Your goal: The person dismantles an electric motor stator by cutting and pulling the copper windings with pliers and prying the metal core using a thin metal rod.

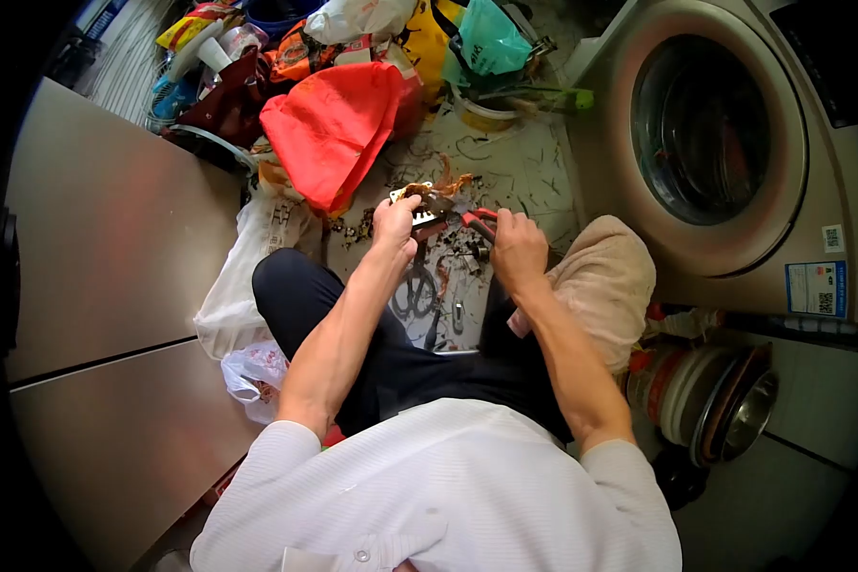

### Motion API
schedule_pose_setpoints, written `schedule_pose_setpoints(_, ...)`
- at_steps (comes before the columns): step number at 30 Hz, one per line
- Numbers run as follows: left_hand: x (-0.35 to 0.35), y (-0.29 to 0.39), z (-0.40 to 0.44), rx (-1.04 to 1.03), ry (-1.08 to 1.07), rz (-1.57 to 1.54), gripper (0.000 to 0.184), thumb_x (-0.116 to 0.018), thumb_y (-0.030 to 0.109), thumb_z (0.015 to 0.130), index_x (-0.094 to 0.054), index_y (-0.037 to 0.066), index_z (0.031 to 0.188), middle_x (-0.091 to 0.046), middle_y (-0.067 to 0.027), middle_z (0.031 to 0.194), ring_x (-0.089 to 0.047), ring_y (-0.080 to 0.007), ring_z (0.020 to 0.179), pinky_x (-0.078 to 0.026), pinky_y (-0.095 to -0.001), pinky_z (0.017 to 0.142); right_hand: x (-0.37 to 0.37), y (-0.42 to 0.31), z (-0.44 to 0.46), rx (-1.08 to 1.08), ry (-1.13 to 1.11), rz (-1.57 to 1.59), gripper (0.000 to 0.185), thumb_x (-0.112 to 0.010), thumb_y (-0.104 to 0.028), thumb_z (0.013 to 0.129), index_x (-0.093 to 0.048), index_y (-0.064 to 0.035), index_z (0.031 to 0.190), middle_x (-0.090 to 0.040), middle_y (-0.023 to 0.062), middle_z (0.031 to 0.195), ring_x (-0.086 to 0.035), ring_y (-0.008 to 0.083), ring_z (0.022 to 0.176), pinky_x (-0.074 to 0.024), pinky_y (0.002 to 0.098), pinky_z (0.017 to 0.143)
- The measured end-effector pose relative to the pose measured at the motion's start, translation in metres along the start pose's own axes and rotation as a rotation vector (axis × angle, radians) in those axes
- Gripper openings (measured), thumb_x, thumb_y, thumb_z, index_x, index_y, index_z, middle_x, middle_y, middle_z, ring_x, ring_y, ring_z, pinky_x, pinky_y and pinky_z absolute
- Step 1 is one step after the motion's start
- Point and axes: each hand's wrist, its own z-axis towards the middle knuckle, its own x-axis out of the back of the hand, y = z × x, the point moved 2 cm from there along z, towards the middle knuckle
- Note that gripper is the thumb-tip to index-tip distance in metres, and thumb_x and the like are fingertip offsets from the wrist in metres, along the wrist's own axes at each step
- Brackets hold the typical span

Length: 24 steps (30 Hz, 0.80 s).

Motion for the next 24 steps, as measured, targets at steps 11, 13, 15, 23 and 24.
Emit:
schedule_pose_setpoints(11, -0.009, -0.006, 0.002, -0.186, 0.054, -0.086, 0.03, -0.055, 0.001, 0.093, -0.053, 0.004, 0.123, -0.064, -0.0141, 0.113, -0.07, -0.0297, 0.095, -0.065, -0.0524, 0.072, 0.02, -0.02, 0.003, -0.034, 0.041, 0.043, 0.07, -0.079, -0.015, 0.074, -0.051, -0.0003, 0.137, -0.056, 0.0146, 0.105, -0.057, 0.033, 0.097, -0.0458, 0.043, 0.077)
schedule_pose_setpoints(13, -0.008, -0.009, 0.008, -0.27, 0.089, -0.047, 0.031, -0.057, 0.0, 0.093, -0.052, 0.004, 0.123, -0.064, -0.014, 0.113, -0.07, -0.029, 0.095, -0.065, -0.0504, 0.073, 0.015, -0.018, 0.003, -0.03, 0.04, 0.024, 0.067, -0.078, -0.013, 0.073, -0.052, -0.0016, 0.134, -0.055, 0.0131, 0.105, -0.056, 0.032, 0.097, -0.045, 0.0429, 0.076)
schedule_pose_setpoints(15, -0.011, -0.011, 0.004, -0.252, 0.109, -0.07, 0.031, -0.057, 0.0, 0.093, -0.052, 0.004, 0.122, -0.064, -0.0141, 0.113, -0.07, -0.0286, 0.095, -0.065, -0.0494, 0.073, 0.01, -0.012, 0.004, -0.02, 0.057, -0.035, 0.063, -0.077, -0.011, 0.073, -0.054, -0.0027, 0.131, -0.056, 0.0127, 0.103, -0.057, 0.0321, 0.096, -0.0449, 0.043, 0.076)
schedule_pose_setpoints(23, -0.031, 0.003, -0.027, -0.196, 0.115, -0.143, 0.029, -0.06, 0.002, 0.094, -0.051, 0.004, 0.122, -0.065, -0.0132, 0.111, -0.069, -0.0277, 0.09, -0.065, -0.048, 0.071, 0.006, 0.0, 0.011, -0.029, 0.167, -0.073, 0.024, -0.061, -0.008, 0.086, -0.06, -0.0048, 0.109, -0.059, 0.0103, 0.088, -0.06, 0.0315, 0.082, -0.0464, 0.0442, 0.072)
schedule_pose_setpoints(24, -0.032, 0.004, -0.023, -0.214, 0.134, -0.168, 0.032, -0.062, 0.003, 0.093, -0.05, 0.004, 0.122, -0.065, -0.0126, 0.111, -0.069, -0.0271, 0.089, -0.064, -0.0474, 0.071, 0.001, 0.0, 0.01, -0.054, 0.124, -0.026, 0.018, -0.06, -0.008, 0.086, -0.059, -0.0048, 0.103, -0.059, 0.0117, 0.086, -0.061, 0.0333, 0.079, -0.0487, 0.0459, 0.069)
